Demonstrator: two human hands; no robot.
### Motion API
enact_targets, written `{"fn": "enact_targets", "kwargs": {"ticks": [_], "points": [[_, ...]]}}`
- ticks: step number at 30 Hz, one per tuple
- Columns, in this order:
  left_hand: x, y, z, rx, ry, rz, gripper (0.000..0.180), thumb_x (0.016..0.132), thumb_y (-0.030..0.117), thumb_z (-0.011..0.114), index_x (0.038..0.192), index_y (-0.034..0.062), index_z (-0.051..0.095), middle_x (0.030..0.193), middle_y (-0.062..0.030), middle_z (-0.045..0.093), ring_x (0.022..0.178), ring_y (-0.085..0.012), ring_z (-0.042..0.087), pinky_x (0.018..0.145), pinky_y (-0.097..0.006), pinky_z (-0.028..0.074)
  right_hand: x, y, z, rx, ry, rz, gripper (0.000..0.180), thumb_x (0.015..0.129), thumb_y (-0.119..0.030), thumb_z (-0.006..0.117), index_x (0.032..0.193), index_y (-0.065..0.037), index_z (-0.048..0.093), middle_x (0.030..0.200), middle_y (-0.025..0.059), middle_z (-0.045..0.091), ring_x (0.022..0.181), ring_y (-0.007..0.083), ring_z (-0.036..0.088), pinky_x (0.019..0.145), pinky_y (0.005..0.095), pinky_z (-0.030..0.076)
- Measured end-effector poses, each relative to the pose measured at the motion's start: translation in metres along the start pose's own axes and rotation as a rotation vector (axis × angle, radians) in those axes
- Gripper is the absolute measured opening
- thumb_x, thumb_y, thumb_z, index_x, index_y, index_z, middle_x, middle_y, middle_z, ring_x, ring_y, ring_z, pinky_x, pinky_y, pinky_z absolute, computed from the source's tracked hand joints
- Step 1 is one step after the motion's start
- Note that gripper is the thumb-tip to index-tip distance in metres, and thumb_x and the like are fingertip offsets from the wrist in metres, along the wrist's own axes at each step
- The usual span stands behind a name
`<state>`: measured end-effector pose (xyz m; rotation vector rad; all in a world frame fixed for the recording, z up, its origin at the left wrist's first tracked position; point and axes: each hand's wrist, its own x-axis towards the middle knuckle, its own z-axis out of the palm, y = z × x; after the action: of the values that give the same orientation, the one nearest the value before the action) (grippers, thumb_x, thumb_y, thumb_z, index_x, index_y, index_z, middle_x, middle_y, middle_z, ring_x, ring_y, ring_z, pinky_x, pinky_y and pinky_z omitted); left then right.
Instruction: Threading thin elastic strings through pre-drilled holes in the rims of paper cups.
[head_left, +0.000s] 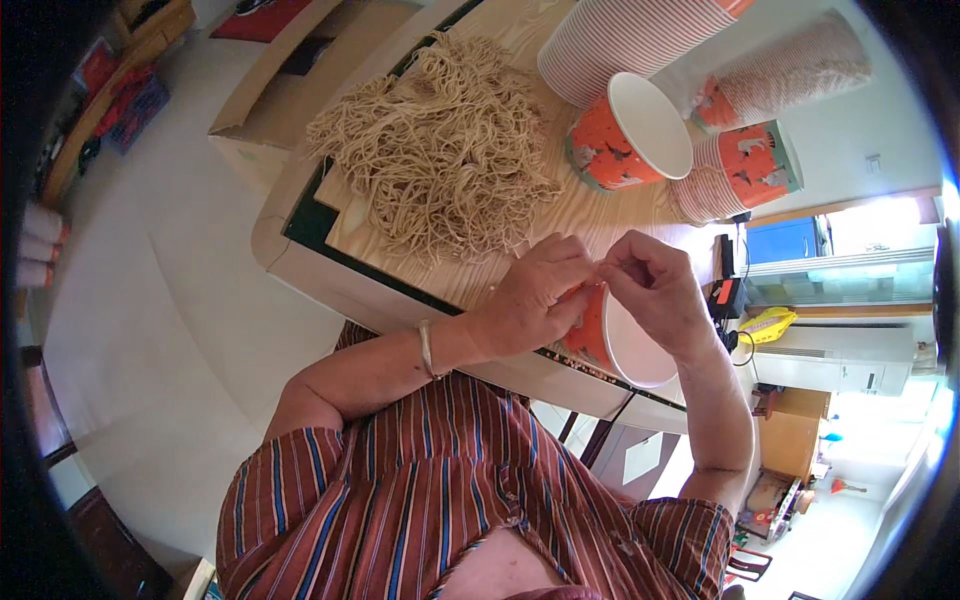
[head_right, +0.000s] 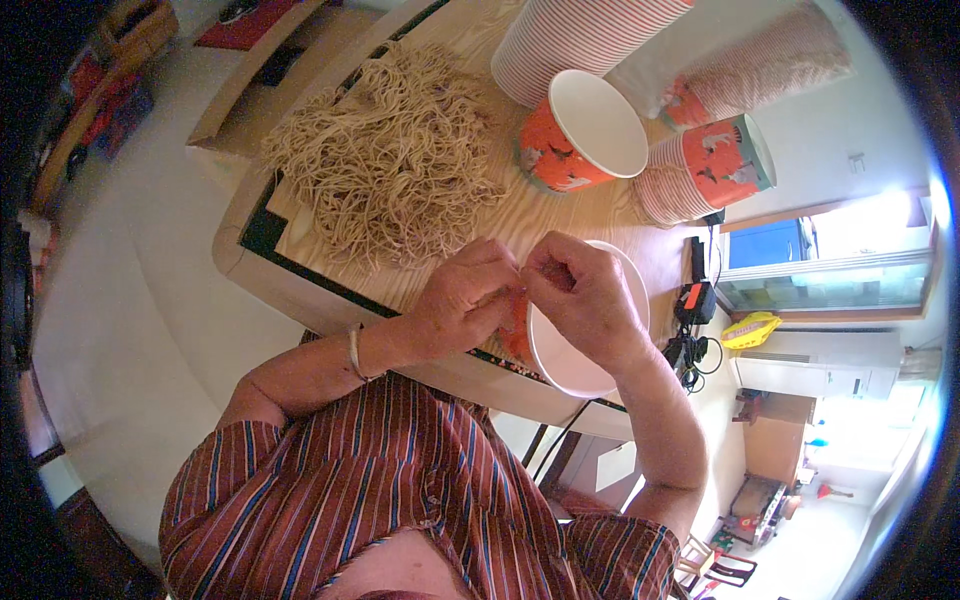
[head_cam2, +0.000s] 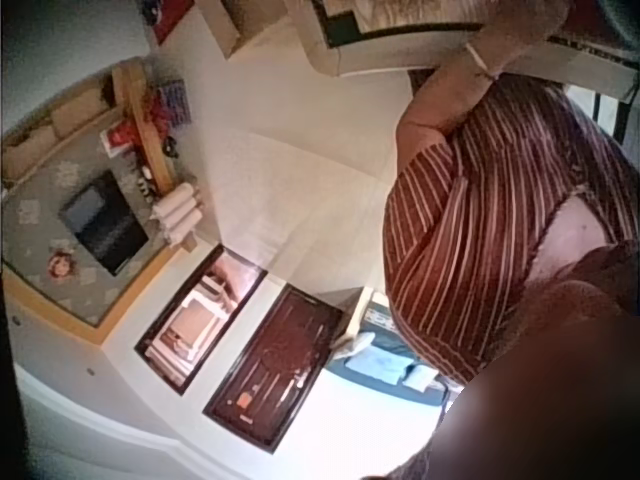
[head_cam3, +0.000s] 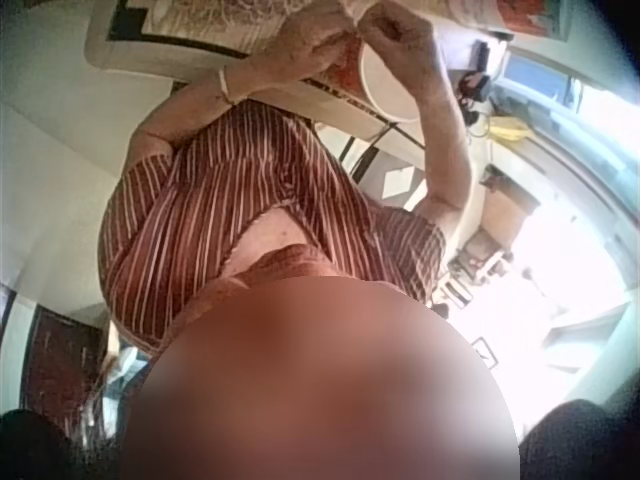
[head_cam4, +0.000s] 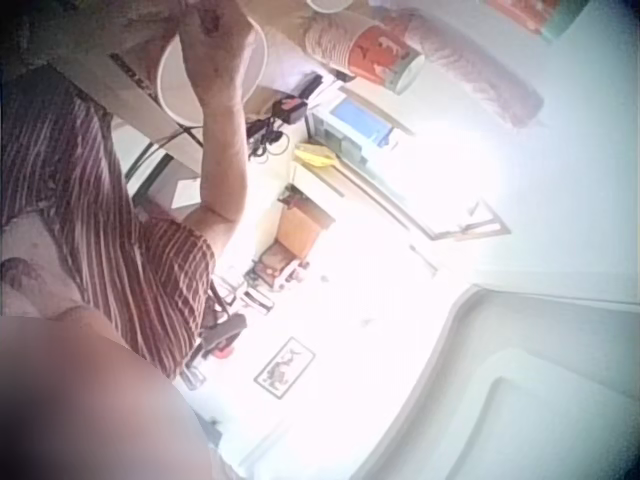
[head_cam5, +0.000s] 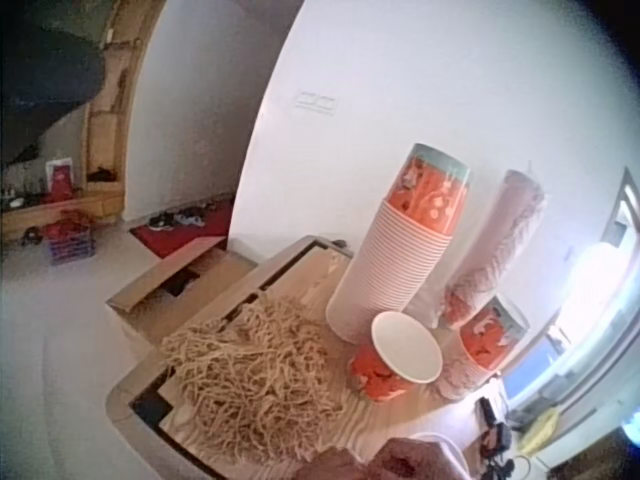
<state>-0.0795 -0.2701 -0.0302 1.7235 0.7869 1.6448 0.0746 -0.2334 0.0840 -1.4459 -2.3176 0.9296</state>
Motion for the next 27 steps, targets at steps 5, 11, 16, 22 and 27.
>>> {"fn": "enact_targets", "kwargs": {"ticks": [5,11,16,22,27], "points": [[-0.003,-0.002,0.0,0.056,-0.031,-0.043,0.016,0.075,-0.001,0.067,0.091,0.0012,0.062,0.088,-0.0111,0.058,0.088,-0.0291,0.058,0.078,-0.038,0.048,0.001,0.007,-0.001,0.072,-0.023,0.034,0.014,0.085,-0.011,0.067,0.08,0.0,0.059,0.063,0.0027,0.05,0.061,0.0057,0.044,0.054,0.0258,0.041],[-0.003,0.002,0.0,-0.048,0.024,-0.231,0.017,0.086,0.01,0.07,0.097,0.0003,0.062,0.094,-0.0107,0.057,0.091,-0.0249,0.06,0.081,-0.035,0.05,0.002,0.001,-0.006,0.039,-0.02,0.08,0.014,0.086,-0.013,0.067,0.081,-0.002,0.061,0.063,0.0012,0.051,0.059,0.0052,0.045,0.054,0.0253,0.041],[0.002,0.0,0.0,-0.225,-0.042,-0.363,0.021,0.09,0.013,0.07,0.101,-0.0019,0.062,0.097,-0.008,0.055,0.092,-0.0176,0.061,0.08,-0.031,0.053,0.002,0.0,-0.006,0.01,-0.047,0.088,0.013,0.086,-0.013,0.067,0.082,-0.002,0.062,0.062,-0.0004,0.051,0.059,0.0049,0.044,0.054,0.0246,0.04],[0.002,-0.007,0.003,-0.555,-0.056,-0.491,0.014,0.092,0.008,0.067,0.1,-0.0008,0.062,0.098,-0.0036,0.054,0.089,-0.011,0.06,0.078,-0.027,0.054,0.003,0.007,-0.007,0.053,-0.053,0.066,0.014,0.089,-0.016,0.068,0.087,-0.004,0.062,0.065,-0.0028,0.051,0.061,0.005,0.044,0.054,0.0238,0.039],[-0.005,-0.014,0.007,-0.622,-0.056,-0.508,0.006,0.092,0.006,0.065,0.098,0.0028,0.063,0.096,-0.0006,0.058,0.093,-0.0079,0.057,0.086,-0.026,0.048,0.005,-0.01,-0.01,0.194,-0.045,0.025,0.011,0.097,-0.013,0.061,0.103,-0.005,0.057,0.071,-0.0066,0.051,0.059,0.0002,0.039,0.05,0.0177,0.031]]}}
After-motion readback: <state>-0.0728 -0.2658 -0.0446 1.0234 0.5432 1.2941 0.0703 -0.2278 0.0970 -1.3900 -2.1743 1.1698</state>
